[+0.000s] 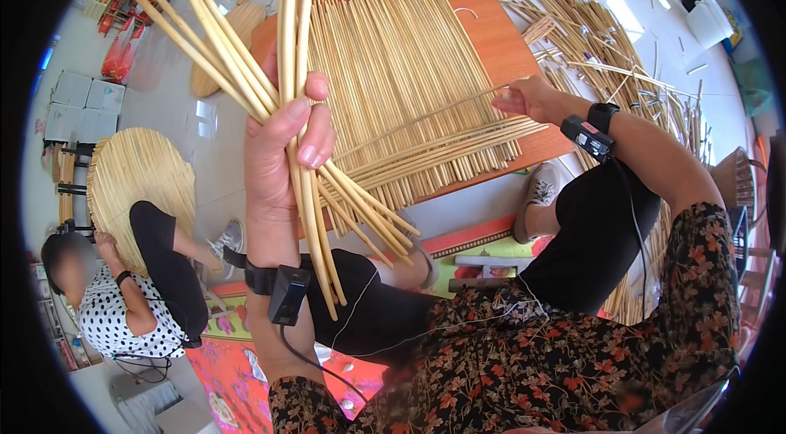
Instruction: The person weaves thin bamboo strips into a flat mat on a wooden board. They repeatedly pick up strips from the floor, align them, and interlace them into the existing weave. Another person is visible in the background working on a similar task.
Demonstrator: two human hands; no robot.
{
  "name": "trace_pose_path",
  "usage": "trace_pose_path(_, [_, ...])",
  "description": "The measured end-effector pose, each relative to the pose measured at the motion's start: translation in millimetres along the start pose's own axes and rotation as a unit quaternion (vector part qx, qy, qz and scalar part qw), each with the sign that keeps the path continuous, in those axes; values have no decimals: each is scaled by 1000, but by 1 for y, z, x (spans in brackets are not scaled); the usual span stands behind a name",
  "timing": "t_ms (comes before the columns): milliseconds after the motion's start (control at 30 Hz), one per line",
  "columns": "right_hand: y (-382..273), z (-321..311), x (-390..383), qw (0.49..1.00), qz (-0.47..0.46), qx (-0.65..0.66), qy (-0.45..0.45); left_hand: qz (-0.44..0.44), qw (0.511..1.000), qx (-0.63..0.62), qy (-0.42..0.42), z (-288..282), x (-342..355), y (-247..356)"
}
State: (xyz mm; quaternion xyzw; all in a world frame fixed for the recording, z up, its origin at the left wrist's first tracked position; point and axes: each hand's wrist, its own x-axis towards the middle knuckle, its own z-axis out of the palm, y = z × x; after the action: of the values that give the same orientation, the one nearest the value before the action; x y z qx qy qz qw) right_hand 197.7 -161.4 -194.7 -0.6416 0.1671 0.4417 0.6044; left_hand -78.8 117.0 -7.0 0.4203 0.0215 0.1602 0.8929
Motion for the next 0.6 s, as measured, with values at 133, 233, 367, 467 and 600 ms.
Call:
trace_pose_path(133, [-8, 5, -15, 956, -2, -292, -23, 2, 1000, -4, -29, -12, -2, 6])
trace_pose_path(233, [-14, 5, -23, 866, -166, -471, 36, 22, 1000, -13, -7, -12, 3, 2])
trace_pose_path(367, [-10, -21, 5, 666, -378, -641, 47, 33, 999, -25, -12, -12, 5, 5])
trace_pose_path(467, [1, -28, 15, 625, -376, -681, 58, 20, 1000, -14, 0, -13, 4, 0])
trace_pose_path(600, [-1, -22, 8, 587, -329, -739, 39, 9, 1000, -22, -2, -13, 3, -3])
